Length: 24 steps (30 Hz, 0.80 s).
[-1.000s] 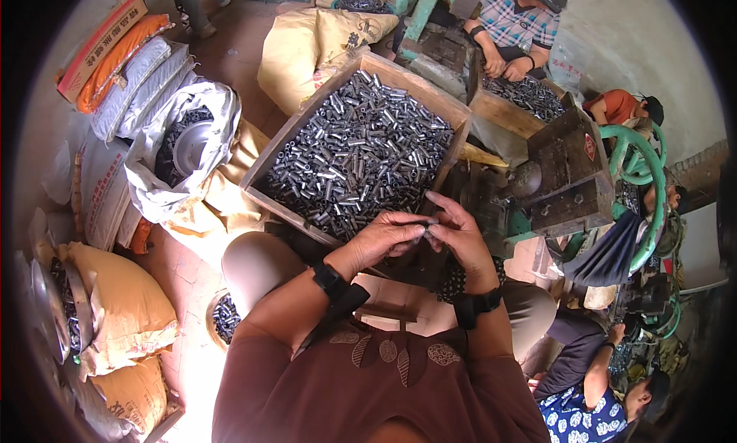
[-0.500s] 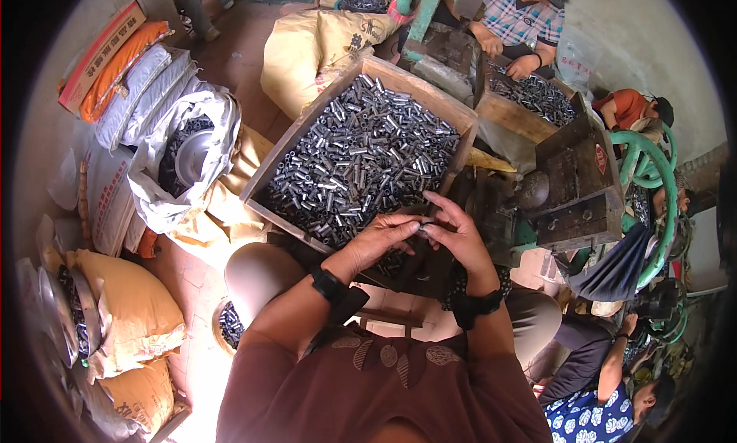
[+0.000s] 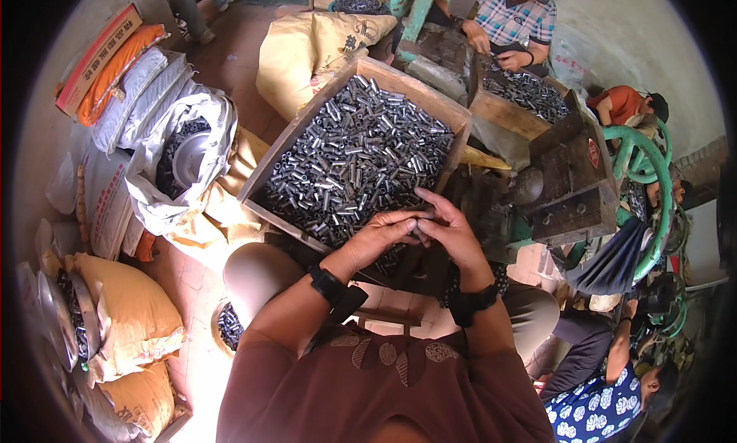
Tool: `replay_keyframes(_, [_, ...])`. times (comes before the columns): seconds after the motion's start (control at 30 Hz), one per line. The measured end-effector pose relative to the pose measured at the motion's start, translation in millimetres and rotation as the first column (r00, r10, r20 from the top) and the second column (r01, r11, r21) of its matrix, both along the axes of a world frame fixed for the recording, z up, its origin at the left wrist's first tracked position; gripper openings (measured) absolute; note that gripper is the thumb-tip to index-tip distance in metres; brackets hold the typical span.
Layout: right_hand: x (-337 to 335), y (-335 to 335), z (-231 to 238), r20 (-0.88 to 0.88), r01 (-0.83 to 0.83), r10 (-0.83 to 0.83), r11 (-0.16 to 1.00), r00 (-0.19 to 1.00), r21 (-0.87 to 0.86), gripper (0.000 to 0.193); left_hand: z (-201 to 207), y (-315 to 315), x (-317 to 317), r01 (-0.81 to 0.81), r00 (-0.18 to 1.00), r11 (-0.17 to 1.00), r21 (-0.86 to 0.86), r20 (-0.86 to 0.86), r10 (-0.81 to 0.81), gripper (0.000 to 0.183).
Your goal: Assembling small metal components using a hand-operated press.
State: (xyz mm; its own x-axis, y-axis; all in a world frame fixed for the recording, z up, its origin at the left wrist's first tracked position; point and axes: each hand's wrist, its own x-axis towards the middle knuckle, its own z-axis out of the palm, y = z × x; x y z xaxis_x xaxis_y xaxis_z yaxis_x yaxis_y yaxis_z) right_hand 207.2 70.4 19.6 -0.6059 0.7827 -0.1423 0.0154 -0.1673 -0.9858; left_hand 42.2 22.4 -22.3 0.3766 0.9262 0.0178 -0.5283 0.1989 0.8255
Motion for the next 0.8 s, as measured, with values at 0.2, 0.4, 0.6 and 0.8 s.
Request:
replay_keyframes(0.2, [-23.8,40.4,-20.2,0.356,-0.047,-0.291,0.713,0.888,0.700,0.025,-20.0,21.1,-23.6,-0.442,0.897,0.879,-0.177,-0.081,0.435,0.017])
replay_keyframes(0.4, [-54.5,60.5,-46.5,0.482,-0.336,-0.411,0.379,0.773,0.862,0.022,-35.1,24.6,-6.4,-0.083,-0.003,0.785,0.614,-0.788,0.616,0.022])
replay_keyframes(0.6, [-48.0,39.6,-40.5,0.535,-0.362,-0.430,0.421,0.728,0.832,0.018,-37.8,23.9,-11.6,0.029,-0.075,0.850,0.526,-0.847,0.526,0.020])
replay_keyframes(0.8, [-34.3,23.0,-42.8,0.452,-0.230,-0.393,0.495,0.801,0.838,0.016,-27.4,19.3,-13.7,0.016,-0.048,0.829,0.559,-0.828,0.559,0.017])
